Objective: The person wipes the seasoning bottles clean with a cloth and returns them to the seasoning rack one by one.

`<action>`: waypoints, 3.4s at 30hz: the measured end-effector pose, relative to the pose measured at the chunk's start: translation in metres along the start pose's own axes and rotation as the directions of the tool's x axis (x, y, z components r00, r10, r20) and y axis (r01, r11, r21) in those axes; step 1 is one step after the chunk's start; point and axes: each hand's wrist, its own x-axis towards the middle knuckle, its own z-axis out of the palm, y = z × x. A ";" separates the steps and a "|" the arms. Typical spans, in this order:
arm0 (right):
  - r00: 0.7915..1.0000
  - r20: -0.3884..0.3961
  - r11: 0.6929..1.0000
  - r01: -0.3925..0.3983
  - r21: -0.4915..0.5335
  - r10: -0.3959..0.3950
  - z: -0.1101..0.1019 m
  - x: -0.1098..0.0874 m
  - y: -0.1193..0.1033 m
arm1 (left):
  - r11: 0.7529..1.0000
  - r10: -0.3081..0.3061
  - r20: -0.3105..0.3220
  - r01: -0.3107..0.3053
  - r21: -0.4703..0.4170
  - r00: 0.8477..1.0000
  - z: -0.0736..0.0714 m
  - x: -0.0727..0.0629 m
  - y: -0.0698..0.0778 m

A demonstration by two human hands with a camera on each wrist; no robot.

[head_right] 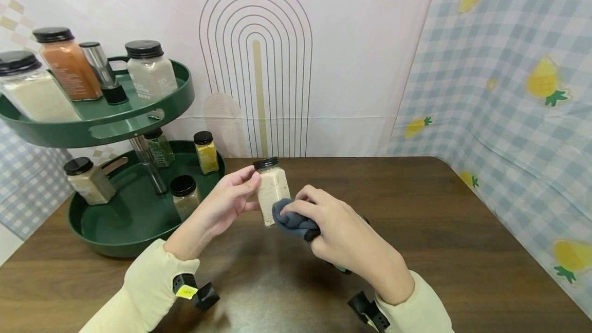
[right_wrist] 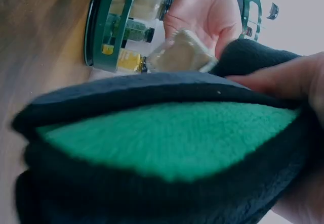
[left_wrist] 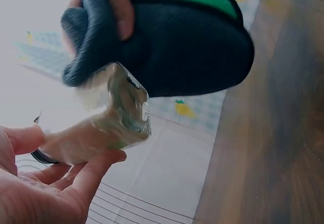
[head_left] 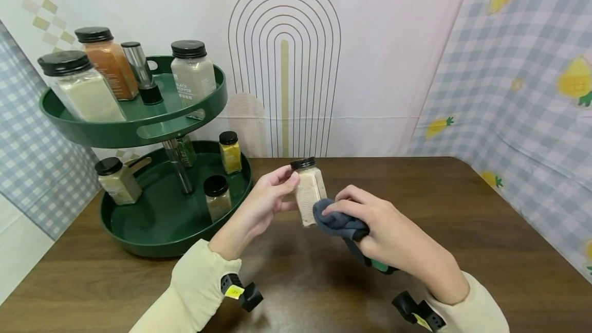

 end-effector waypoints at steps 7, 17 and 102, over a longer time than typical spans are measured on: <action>0.955 0.276 0.994 -0.106 -0.019 0.107 -0.009 -0.004 0.005 | 0.999 0.006 -0.014 -0.005 0.031 1.000 -0.001 0.001 0.000; 0.942 -0.321 0.992 -0.119 -0.041 0.100 -0.011 0.002 0.006 | 0.995 -0.005 0.107 -0.006 0.100 0.994 -0.001 -0.001 -0.004; 0.979 0.191 0.997 -0.065 -0.032 0.070 -0.018 -0.005 0.004 | 0.971 0.236 0.159 -0.239 0.000 0.959 -0.004 -0.006 0.005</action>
